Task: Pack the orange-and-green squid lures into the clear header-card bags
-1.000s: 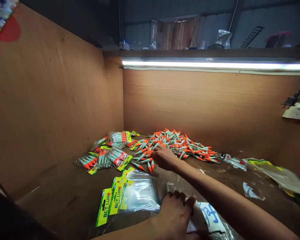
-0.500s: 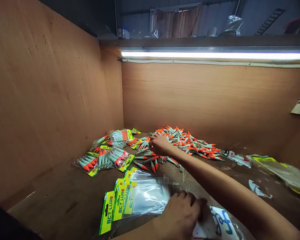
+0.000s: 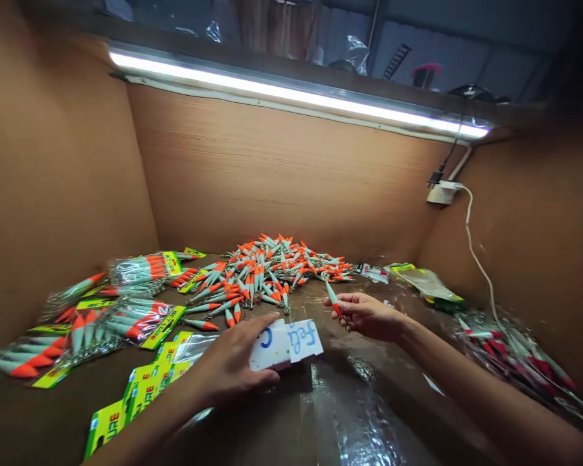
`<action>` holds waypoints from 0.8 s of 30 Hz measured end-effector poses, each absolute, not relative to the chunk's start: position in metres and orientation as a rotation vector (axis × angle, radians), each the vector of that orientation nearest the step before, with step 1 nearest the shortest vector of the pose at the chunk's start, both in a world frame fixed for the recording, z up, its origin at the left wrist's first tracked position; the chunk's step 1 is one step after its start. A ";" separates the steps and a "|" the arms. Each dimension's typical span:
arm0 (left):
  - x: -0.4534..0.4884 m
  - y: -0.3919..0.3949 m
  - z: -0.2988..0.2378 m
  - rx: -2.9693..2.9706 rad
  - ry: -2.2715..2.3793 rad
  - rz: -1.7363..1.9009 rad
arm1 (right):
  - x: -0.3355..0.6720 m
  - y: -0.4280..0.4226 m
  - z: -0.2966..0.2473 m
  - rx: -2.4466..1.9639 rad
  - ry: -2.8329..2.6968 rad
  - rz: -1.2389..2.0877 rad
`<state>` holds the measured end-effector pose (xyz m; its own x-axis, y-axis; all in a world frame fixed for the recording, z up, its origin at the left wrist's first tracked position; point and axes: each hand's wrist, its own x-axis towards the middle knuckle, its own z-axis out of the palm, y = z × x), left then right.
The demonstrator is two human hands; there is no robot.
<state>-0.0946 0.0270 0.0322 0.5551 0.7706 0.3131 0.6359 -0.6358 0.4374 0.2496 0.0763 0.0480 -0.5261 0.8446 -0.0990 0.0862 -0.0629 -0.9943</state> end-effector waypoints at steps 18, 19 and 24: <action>-0.090 0.008 0.016 2.519 1.113 0.825 | 0.155 0.011 0.026 -1.089 -2.566 -0.155; -0.093 0.006 0.018 2.512 1.117 0.838 | 0.149 0.011 0.025 -1.035 -2.586 -0.162; -0.133 -0.007 0.025 2.493 1.228 0.846 | 0.125 0.031 0.042 -0.741 -2.614 0.219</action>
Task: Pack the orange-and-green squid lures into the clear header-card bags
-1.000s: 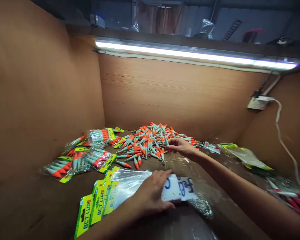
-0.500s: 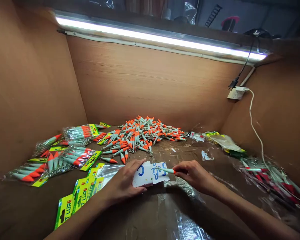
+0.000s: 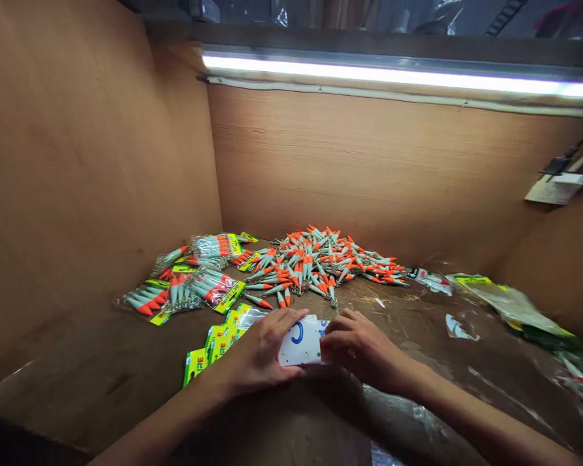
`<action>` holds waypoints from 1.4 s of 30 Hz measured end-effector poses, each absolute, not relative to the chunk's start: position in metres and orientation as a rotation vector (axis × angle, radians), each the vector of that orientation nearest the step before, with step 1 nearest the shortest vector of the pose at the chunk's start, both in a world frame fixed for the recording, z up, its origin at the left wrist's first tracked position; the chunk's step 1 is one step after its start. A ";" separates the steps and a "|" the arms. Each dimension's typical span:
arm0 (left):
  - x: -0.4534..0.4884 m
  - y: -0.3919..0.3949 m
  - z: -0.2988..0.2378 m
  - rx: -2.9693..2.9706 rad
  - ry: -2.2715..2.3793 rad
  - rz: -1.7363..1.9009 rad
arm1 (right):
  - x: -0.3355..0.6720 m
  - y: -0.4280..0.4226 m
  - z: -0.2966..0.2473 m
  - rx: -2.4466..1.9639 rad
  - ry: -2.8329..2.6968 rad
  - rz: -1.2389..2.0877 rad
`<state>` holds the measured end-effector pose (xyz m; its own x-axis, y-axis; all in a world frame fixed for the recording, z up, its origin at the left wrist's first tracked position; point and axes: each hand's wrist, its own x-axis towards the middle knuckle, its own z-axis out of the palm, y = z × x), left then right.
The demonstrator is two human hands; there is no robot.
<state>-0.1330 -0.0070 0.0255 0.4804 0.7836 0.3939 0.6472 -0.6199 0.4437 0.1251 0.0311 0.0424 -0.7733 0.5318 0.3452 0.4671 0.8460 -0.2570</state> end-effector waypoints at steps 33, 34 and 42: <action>-0.229 -0.062 -0.002 2.208 1.673 1.107 | -0.048 0.101 0.030 -1.413 -2.547 0.040; -0.230 -0.062 -0.004 2.210 1.675 1.120 | -0.040 0.101 0.036 -1.416 -2.521 0.045; -0.231 -0.060 -0.005 2.232 1.678 1.108 | 0.052 0.053 0.073 -0.879 -2.517 0.117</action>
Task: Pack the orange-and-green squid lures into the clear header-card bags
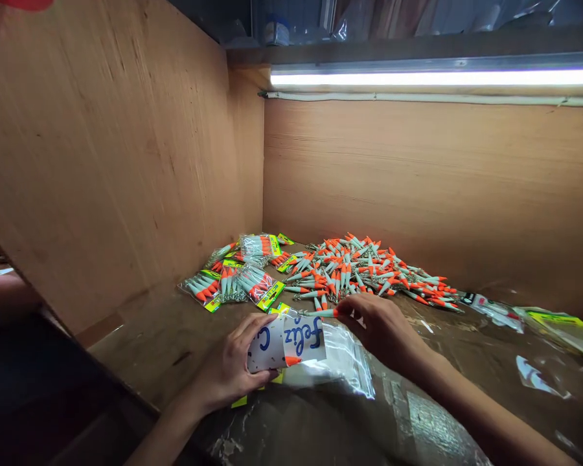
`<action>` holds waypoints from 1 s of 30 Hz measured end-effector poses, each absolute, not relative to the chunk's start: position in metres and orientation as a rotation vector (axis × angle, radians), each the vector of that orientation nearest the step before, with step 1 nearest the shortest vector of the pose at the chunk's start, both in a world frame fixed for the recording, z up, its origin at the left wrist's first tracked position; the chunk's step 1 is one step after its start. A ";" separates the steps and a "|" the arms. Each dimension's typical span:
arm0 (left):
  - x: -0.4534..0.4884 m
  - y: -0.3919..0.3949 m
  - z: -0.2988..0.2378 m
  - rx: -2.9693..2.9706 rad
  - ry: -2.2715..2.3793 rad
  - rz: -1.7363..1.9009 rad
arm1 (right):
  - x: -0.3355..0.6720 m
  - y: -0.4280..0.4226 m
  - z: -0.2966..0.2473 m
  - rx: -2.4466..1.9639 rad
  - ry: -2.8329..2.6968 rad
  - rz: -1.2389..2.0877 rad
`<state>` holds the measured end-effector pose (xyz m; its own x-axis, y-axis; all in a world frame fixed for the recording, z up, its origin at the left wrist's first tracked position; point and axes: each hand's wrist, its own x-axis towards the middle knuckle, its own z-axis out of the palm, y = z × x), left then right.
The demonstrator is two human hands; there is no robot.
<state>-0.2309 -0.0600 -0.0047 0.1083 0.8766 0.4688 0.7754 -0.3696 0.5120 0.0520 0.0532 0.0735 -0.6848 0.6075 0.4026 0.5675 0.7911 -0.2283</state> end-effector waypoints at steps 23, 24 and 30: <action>-0.235 -0.057 -0.013 2.275 1.691 1.088 | -0.013 0.136 0.037 -1.185 -2.766 -0.206; -0.235 -0.058 -0.012 2.278 1.696 1.073 | -0.017 0.139 0.033 -1.187 -2.783 -0.205; -0.236 -0.058 -0.015 2.283 1.693 1.083 | -0.020 0.136 0.031 -1.214 -2.754 -0.205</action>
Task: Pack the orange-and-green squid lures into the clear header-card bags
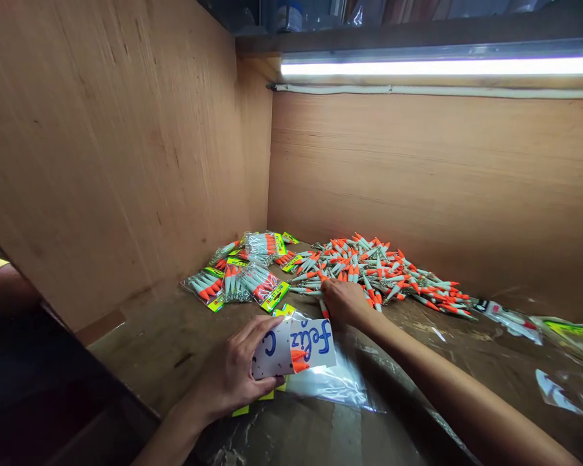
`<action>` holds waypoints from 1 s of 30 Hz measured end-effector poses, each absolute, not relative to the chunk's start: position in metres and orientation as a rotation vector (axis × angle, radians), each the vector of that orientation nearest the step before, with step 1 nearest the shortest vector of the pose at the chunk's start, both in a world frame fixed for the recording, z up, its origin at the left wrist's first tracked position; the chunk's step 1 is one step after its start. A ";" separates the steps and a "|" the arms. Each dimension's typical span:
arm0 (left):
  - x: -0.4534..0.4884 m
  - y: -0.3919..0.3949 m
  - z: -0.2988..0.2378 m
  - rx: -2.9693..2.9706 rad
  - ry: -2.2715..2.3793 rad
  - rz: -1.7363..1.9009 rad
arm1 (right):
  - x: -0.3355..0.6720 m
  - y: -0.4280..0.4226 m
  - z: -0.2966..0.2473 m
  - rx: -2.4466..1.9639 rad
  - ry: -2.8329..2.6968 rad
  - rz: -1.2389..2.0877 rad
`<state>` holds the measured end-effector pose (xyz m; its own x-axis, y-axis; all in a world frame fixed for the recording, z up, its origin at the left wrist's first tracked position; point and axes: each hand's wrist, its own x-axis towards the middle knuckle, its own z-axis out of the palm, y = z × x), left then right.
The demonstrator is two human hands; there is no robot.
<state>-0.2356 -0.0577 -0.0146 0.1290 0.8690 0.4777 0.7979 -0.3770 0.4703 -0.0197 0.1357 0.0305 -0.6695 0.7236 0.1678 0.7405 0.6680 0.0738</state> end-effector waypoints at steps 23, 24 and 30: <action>-0.235 -0.055 -0.013 2.300 1.667 1.009 | 0.074 0.085 0.039 -0.891 -2.258 1.082; -0.235 -0.055 -0.012 2.297 1.668 1.000 | 0.069 0.075 0.044 -0.845 -2.350 0.926; -0.232 -0.056 -0.008 2.281 1.663 0.937 | 0.018 0.040 0.048 -0.738 -2.597 0.110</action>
